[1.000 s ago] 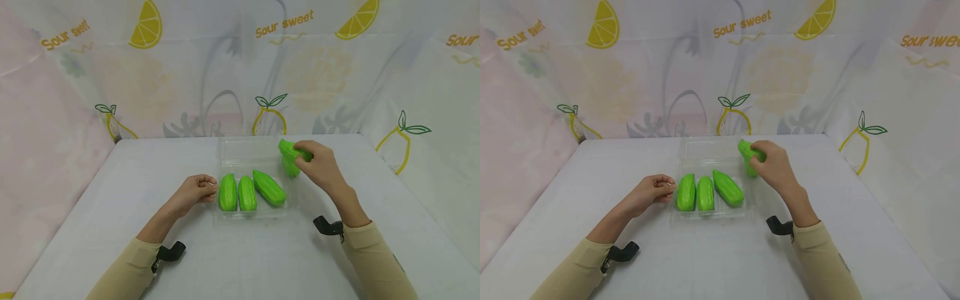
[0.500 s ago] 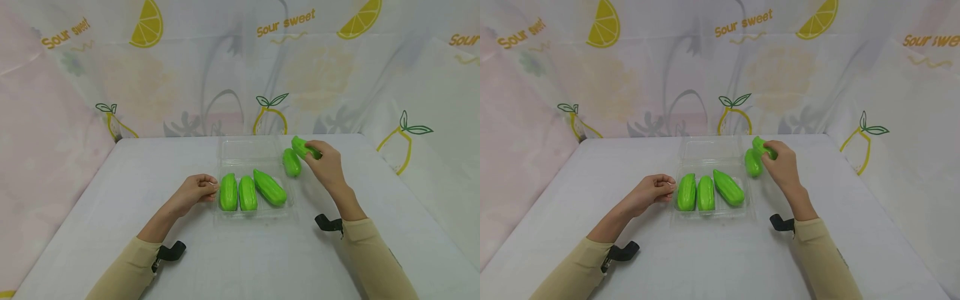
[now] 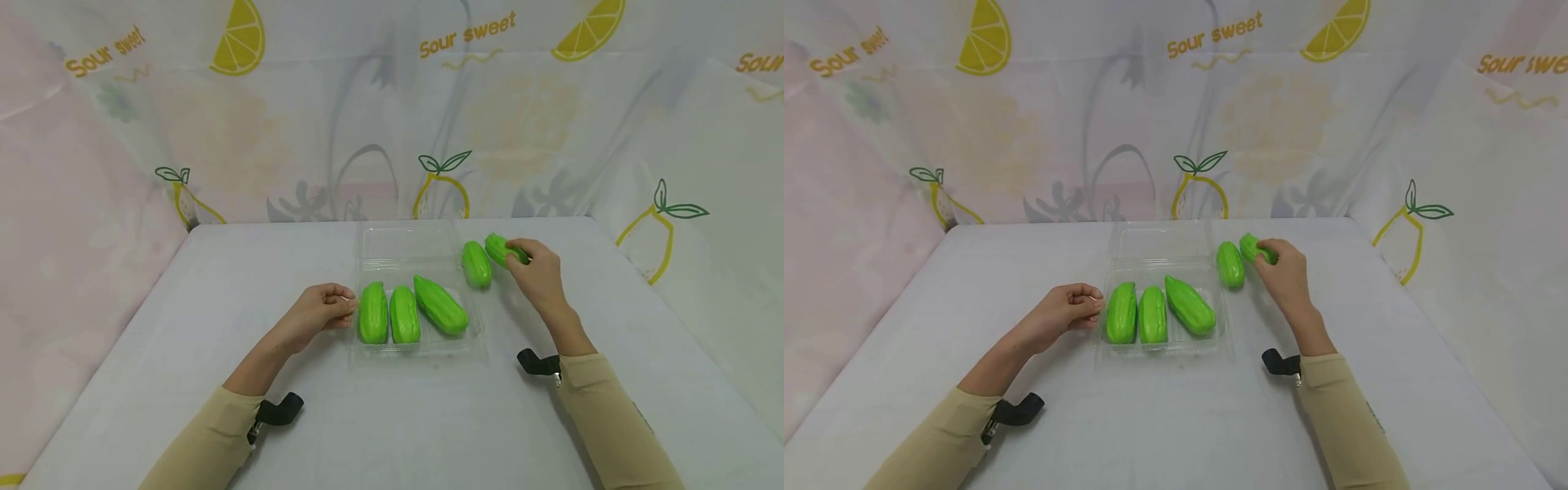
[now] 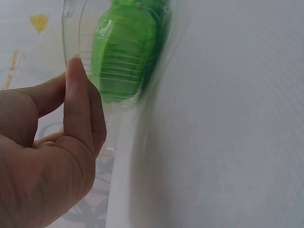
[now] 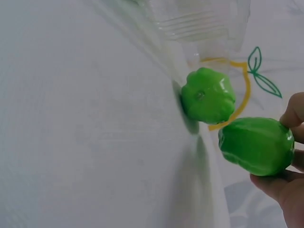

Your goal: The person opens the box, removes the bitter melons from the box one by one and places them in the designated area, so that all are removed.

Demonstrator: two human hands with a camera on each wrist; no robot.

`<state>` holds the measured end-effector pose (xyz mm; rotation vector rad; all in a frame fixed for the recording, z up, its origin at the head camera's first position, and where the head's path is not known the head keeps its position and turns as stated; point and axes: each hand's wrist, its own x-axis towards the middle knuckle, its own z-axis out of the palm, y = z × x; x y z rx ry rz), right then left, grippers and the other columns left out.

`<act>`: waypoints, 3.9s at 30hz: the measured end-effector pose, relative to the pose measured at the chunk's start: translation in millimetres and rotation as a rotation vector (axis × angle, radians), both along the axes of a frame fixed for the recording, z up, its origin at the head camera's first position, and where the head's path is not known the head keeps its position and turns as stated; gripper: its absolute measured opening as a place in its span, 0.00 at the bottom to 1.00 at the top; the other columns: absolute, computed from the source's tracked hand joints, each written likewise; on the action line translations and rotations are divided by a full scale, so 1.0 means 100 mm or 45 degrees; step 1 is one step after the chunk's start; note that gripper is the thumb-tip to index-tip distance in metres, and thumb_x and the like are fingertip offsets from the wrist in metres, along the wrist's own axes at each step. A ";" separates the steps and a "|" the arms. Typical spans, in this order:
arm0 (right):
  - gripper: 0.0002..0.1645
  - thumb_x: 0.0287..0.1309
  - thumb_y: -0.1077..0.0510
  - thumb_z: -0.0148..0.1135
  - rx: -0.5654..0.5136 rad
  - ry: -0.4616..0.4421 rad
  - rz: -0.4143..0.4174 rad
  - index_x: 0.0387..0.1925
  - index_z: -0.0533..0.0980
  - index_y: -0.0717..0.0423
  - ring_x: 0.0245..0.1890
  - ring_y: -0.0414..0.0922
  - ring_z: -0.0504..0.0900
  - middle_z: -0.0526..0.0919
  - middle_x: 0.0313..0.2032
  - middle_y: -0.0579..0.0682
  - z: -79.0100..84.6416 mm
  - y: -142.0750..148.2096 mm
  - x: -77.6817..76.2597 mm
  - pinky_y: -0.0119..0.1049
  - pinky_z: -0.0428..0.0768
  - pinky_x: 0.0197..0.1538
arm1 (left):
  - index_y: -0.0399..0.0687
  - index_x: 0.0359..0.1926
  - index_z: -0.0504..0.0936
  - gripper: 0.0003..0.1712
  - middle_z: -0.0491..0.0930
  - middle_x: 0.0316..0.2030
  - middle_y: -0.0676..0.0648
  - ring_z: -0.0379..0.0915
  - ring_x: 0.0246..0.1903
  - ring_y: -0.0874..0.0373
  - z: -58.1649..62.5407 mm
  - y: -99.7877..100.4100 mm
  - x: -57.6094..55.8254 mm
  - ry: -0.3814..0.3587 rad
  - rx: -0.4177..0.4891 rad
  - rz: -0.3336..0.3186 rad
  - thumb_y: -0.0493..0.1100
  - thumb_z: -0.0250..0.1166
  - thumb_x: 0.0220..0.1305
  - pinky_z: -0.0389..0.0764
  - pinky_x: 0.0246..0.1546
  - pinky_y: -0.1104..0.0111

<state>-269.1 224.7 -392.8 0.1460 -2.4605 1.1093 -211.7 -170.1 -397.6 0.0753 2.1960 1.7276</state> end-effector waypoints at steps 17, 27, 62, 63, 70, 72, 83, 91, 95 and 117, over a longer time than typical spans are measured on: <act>0.18 0.62 0.62 0.59 0.041 -0.179 0.066 0.51 0.79 0.65 0.58 0.64 0.77 0.78 0.58 0.66 -0.12 0.08 -0.05 0.58 0.78 0.60 | 0.31 0.55 0.72 0.18 0.80 0.35 0.48 0.79 0.30 0.63 0.01 0.01 0.00 -0.001 0.000 0.003 0.40 0.62 0.70 0.85 0.34 0.74; 0.23 0.62 0.60 0.61 0.117 -0.323 0.124 0.57 0.75 0.63 0.60 0.67 0.75 0.71 0.64 0.67 -0.09 0.10 -0.04 0.61 0.76 0.60 | 0.31 0.55 0.73 0.18 0.80 0.36 0.47 0.78 0.30 0.63 0.01 0.01 0.01 -0.001 0.008 0.003 0.39 0.62 0.70 0.85 0.34 0.74; 0.26 0.61 0.63 0.63 0.091 -0.139 0.230 0.61 0.73 0.62 0.61 0.64 0.75 0.74 0.62 0.64 0.11 -0.01 0.03 0.59 0.74 0.65 | 0.31 0.55 0.72 0.18 0.80 0.35 0.46 0.79 0.30 0.63 0.02 0.01 0.01 0.005 -0.003 -0.002 0.39 0.61 0.70 0.85 0.34 0.73; 0.26 0.61 0.63 0.64 0.094 -0.138 0.239 0.61 0.73 0.62 0.61 0.64 0.75 0.74 0.62 0.64 0.13 -0.03 0.04 0.59 0.74 0.65 | 0.31 0.55 0.72 0.18 0.80 0.35 0.46 0.79 0.30 0.63 0.02 0.01 0.01 0.005 -0.004 -0.004 0.39 0.61 0.70 0.85 0.34 0.73; 0.28 0.61 0.62 0.65 0.073 -0.168 0.308 0.63 0.72 0.61 0.61 0.62 0.75 0.74 0.63 0.62 0.26 -0.13 0.13 0.57 0.75 0.65 | 0.31 0.55 0.72 0.19 0.79 0.34 0.48 0.79 0.30 0.63 0.02 0.00 0.00 -0.007 0.004 -0.005 0.39 0.61 0.70 0.85 0.34 0.73; 0.30 0.61 0.62 0.66 0.053 -0.174 0.336 0.64 0.71 0.61 0.62 0.61 0.75 0.73 0.64 0.61 0.29 -0.16 0.15 0.56 0.75 0.65 | 0.31 0.55 0.72 0.19 0.79 0.34 0.48 0.79 0.30 0.63 0.02 0.01 0.00 -0.005 0.003 -0.005 0.39 0.61 0.70 0.85 0.34 0.73; 0.31 0.62 0.63 0.66 0.096 -0.202 0.516 0.66 0.71 0.57 0.60 0.60 0.76 0.74 0.64 0.58 0.38 -0.34 0.22 0.54 0.77 0.63 | 0.31 0.55 0.72 0.19 0.80 0.35 0.47 0.79 0.30 0.63 0.00 0.01 -0.01 0.013 0.004 -0.014 0.39 0.61 0.71 0.85 0.34 0.73; 0.29 0.60 0.63 0.67 0.141 -0.222 0.627 0.63 0.73 0.56 0.57 0.60 0.79 0.78 0.61 0.56 0.38 -0.51 0.31 0.53 0.80 0.61 | 0.31 0.55 0.72 0.19 0.80 0.35 0.47 0.79 0.30 0.63 -0.03 -0.01 -0.02 0.014 0.002 -0.009 0.40 0.61 0.70 0.85 0.34 0.73; 0.30 0.58 0.64 0.69 0.168 -0.231 0.674 0.63 0.74 0.56 0.56 0.60 0.80 0.79 0.60 0.56 0.37 -0.59 0.36 0.53 0.81 0.58 | 0.31 0.55 0.72 0.19 0.80 0.35 0.47 0.79 0.30 0.63 -0.04 -0.02 -0.03 0.017 0.002 -0.016 0.40 0.61 0.70 0.85 0.34 0.73; 0.32 0.58 0.55 0.70 0.614 -0.328 0.742 0.63 0.73 0.55 0.52 0.53 0.81 0.78 0.60 0.55 0.31 -0.77 0.47 0.46 0.83 0.52 | 0.31 0.55 0.72 0.19 0.79 0.33 0.48 0.78 0.30 0.63 -0.01 0.01 0.00 0.015 0.004 -0.010 0.40 0.61 0.70 0.85 0.34 0.73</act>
